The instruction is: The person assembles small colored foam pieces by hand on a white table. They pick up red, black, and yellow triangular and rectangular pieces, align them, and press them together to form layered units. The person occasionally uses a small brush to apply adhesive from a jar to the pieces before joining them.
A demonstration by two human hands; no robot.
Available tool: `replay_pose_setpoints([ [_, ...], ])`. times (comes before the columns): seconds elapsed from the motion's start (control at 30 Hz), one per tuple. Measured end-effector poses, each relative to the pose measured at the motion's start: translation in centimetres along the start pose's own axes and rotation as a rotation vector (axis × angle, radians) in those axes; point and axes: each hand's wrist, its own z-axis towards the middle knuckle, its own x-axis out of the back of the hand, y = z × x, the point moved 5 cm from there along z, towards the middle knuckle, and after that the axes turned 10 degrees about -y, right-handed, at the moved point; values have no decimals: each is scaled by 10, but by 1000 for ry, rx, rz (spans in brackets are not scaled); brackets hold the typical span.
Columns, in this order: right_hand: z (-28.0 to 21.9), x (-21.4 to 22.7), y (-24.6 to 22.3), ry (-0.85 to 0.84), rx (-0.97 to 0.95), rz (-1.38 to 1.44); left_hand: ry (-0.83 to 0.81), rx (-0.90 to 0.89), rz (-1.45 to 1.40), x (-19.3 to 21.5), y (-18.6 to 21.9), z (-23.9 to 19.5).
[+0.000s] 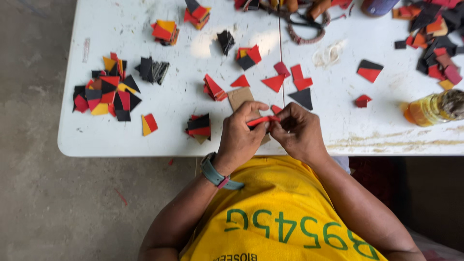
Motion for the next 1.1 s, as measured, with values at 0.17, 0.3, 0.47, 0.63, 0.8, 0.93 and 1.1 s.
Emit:
replay_pose_setpoints([
  [0.17,1,7,4,-85,71,248,-159,181,-67,5,-18,6],
  [0.3,-8,2,3,10,30,76,-145,108,58,5,-6,4],
  [0.47,-16,-6,-12,183,131,-328,-7,86,167,-4,8,0],
  [0.63,2,-8,-13,117,218,-408,-50,61,187,6,-13,8],
  [0.8,25,-8,-5,-19,78,-458,-30,29,506,25,-33,13],
  [0.93,13,6,-8,10,105,-441,39,72,630,48,-32,7],
  [1.1,-16,11,-10,-6,105,-619,82,77,649,78,-17,-13],
])
